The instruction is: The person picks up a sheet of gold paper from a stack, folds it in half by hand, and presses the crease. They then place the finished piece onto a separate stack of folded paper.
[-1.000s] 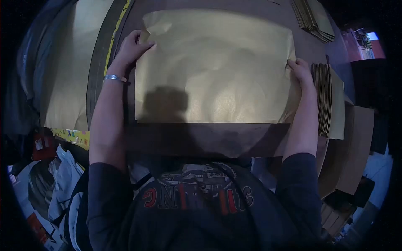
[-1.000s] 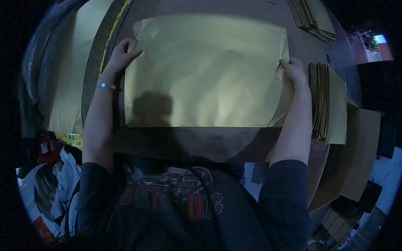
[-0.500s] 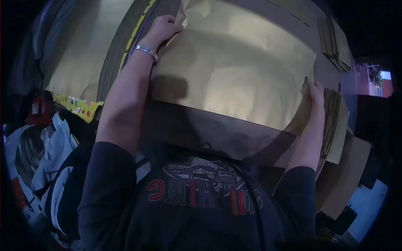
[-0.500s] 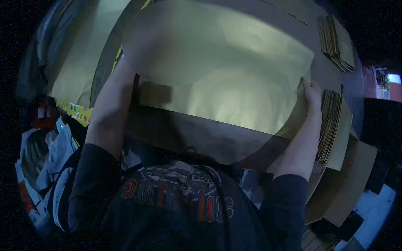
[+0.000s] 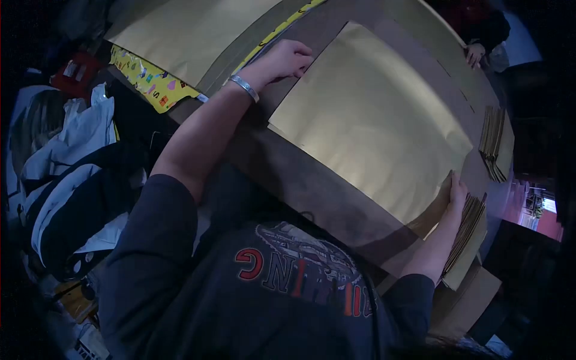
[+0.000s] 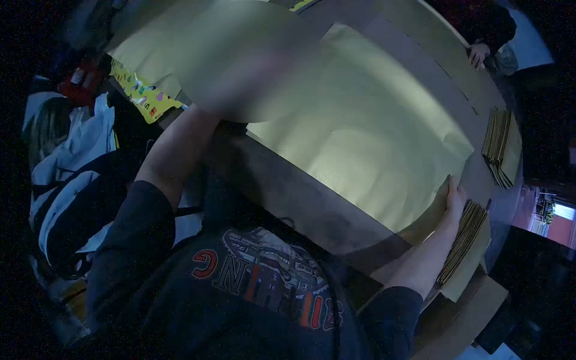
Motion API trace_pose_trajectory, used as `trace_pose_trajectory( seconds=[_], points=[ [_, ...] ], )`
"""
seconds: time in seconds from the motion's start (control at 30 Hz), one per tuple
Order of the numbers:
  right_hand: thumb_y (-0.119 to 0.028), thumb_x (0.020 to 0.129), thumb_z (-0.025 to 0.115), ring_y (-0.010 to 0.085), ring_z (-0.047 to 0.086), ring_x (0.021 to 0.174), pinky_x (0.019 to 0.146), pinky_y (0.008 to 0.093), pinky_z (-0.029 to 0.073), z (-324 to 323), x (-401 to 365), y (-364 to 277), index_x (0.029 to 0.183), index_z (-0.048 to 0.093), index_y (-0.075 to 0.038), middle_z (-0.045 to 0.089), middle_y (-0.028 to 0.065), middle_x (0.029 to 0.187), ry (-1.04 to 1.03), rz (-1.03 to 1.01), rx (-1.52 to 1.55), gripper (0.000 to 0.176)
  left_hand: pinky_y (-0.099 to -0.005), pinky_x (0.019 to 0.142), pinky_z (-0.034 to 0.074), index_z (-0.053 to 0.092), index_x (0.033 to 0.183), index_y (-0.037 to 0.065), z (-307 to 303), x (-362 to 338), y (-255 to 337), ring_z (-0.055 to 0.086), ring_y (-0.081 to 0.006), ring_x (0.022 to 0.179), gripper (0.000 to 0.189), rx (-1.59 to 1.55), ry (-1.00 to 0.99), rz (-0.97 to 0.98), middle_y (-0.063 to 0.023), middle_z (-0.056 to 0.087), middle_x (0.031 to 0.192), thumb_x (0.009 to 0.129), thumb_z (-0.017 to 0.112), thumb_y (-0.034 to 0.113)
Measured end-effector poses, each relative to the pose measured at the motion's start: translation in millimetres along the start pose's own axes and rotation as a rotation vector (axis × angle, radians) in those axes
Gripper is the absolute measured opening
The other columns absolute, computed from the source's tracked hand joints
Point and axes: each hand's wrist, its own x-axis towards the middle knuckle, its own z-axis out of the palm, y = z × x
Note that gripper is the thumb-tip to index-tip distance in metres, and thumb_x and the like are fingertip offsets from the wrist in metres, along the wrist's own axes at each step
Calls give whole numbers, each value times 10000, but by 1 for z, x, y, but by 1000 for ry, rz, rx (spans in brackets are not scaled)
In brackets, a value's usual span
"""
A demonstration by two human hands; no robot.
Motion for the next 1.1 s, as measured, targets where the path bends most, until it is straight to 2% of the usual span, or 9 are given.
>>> trace_pose_trajectory(
  seconds=[0.1,0.17,0.23,0.37,0.47,0.63,0.77,0.97,1.1],
  points=[
    [-399,905,630,178,607,917,810,308,477,-3,-3,-10,1069,651,42,663,98,995,-23,18,-68,472,-265,617,543,633,1089,-61,0,-11,-7,648,-126,691,294,54,-42,-31,-88,666,842,891,662,155],
    [-385,907,631,171,607,921,811,300,478,-4,-6,-15,1076,653,38,664,96,998,-29,10,-109,456,-257,595,529,658,970,-41,0,-19,-8,627,-111,660,225,118,-45,22,-67,660,787,878,679,163],
    [-384,898,631,178,605,925,822,311,480,-2,-6,-11,1070,652,43,665,100,993,-76,-3,47,461,-252,567,505,655,869,-15,0,-24,-8,601,-96,620,210,135,-38,36,-47,650,736,856,707,188],
    [-383,892,632,184,608,919,820,318,479,3,-16,-20,1056,655,45,667,108,978,31,23,-69,459,-268,539,479,651,825,-15,-2,-35,3,590,-87,603,244,275,-62,40,-47,633,694,826,736,215],
    [-426,879,663,167,583,834,750,328,473,3,15,17,944,664,43,657,104,891,91,-79,27,473,-269,536,479,649,813,-16,-1,-38,5,591,-97,597,234,262,-31,11,-52,629,680,814,738,200],
    [-377,881,662,183,584,849,770,332,477,2,-21,-22,960,661,49,651,114,915,5,-62,-11,433,-282,535,489,668,826,-8,0,-38,-3,596,-110,590,215,211,-28,20,-57,637,681,800,747,189],
    [-412,876,646,183,604,900,800,315,473,1,-12,-12,1025,654,53,666,108,952,4,-68,-18,489,-280,537,489,665,804,-3,0,-38,-8,590,-108,580,206,233,-26,66,-52,641,680,803,750,185],
    [-414,875,646,199,608,914,821,321,473,0,-18,-21,1055,650,60,663,128,997,-31,-18,-55,507,-328,616,490,667,811,14,-1,-46,7,603,-137,697,242,359,-66,46,-50,651,727,818,740,245],
    [-383,865,666,197,604,901,801,325,483,4,-2,-3,1090,626,57,649,122,1008,40,26,35,496,-290,576,493,656,819,4,-2,-41,1,580,-112,631,231,266,-117,20,-32,638,722,826,733,222]
  ],
)
